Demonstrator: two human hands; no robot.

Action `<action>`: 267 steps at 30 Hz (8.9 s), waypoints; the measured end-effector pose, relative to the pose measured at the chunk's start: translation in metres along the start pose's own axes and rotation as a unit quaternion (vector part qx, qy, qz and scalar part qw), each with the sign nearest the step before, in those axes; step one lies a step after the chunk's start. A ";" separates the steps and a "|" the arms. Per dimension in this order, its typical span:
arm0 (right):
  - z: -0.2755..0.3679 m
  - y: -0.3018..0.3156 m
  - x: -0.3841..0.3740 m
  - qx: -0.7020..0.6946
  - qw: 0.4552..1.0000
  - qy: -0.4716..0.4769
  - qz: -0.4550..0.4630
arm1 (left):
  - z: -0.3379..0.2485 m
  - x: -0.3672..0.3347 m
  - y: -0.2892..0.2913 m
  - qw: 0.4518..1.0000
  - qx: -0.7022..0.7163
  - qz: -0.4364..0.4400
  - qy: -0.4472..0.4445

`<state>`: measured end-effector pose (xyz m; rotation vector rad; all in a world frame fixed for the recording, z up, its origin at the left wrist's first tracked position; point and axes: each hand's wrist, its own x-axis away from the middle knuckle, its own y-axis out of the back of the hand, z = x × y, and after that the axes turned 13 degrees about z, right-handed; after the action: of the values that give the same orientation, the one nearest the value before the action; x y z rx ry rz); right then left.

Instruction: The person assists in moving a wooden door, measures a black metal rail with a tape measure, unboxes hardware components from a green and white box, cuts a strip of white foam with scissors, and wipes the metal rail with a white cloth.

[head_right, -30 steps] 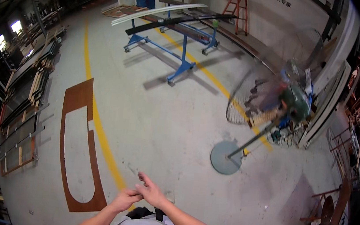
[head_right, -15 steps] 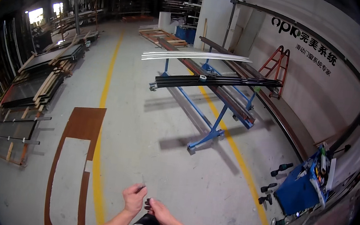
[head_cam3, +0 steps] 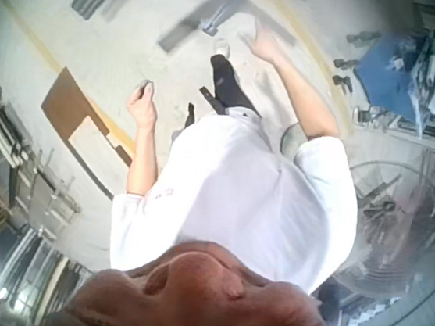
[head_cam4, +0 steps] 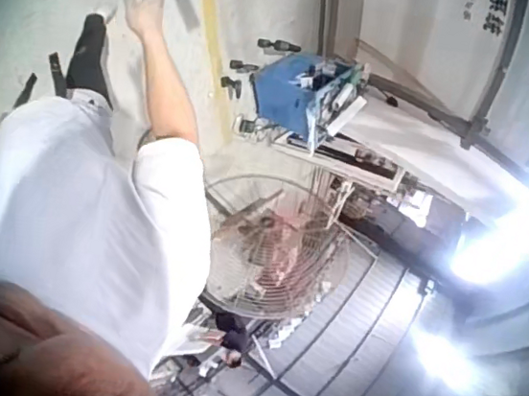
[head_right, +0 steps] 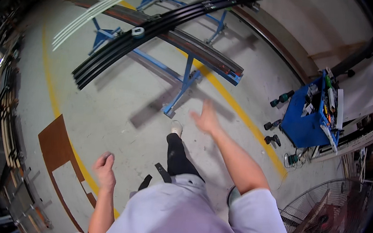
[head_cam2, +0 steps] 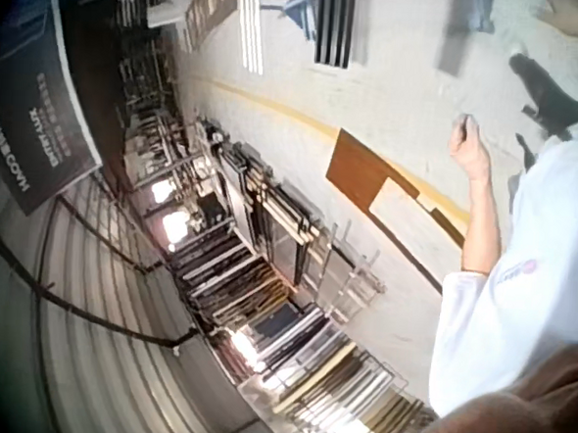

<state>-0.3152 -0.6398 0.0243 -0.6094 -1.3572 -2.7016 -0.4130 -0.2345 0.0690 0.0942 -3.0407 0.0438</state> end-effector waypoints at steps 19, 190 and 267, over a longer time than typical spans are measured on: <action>0.060 0.062 -0.224 -0.003 0.964 -0.253 0.081 | -0.060 -0.398 -0.110 0.953 -0.123 0.273 0.054; 0.298 0.134 -0.490 0.400 0.859 0.287 0.143 | -0.027 -0.564 -0.027 0.811 -0.518 0.253 -0.095; 0.339 0.097 -0.438 -0.173 0.917 0.251 0.256 | -0.026 -0.569 -0.022 0.762 -0.563 0.282 -0.149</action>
<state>0.2189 -0.4881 0.1170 -0.2064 -0.5084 -2.4140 0.1565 -0.2212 0.0390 -0.9501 -2.6326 -1.8167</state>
